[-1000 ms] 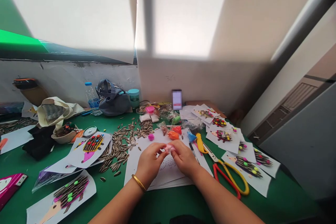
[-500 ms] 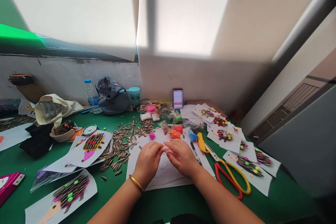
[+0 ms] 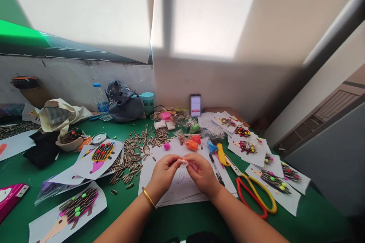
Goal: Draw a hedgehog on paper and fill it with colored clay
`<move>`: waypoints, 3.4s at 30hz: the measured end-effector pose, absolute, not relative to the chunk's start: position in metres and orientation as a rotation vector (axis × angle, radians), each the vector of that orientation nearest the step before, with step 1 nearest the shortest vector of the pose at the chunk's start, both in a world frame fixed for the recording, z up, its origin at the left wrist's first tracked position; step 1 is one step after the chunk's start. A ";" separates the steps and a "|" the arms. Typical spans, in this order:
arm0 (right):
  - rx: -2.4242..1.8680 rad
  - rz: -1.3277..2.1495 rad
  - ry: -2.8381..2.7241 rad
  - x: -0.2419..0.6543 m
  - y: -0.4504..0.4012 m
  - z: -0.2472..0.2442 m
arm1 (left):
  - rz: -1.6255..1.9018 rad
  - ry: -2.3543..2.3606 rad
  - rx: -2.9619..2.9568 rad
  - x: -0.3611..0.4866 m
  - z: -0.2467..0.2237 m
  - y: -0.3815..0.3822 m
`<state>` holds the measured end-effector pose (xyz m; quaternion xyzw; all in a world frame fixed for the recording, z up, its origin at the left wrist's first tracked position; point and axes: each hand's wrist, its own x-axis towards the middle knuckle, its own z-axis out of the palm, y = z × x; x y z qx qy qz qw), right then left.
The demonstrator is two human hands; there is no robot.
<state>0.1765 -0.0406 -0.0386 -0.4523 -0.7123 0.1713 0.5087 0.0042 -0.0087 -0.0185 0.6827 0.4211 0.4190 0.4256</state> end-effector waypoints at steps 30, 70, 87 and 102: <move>-1.168 0.513 -1.677 0.172 -0.047 -0.032 | 1.246 1.034 2.400 -0.003 -0.023 -0.012; -1.129 0.430 -1.687 0.175 -0.044 -0.041 | 1.281 1.065 2.035 -0.004 -0.021 -0.007; -1.144 0.456 -1.693 0.173 -0.044 -0.040 | 1.262 1.146 2.049 -0.007 -0.021 -0.009; -1.309 0.677 -1.420 0.190 -0.030 -0.046 | 1.217 0.959 1.053 0.000 -0.020 0.001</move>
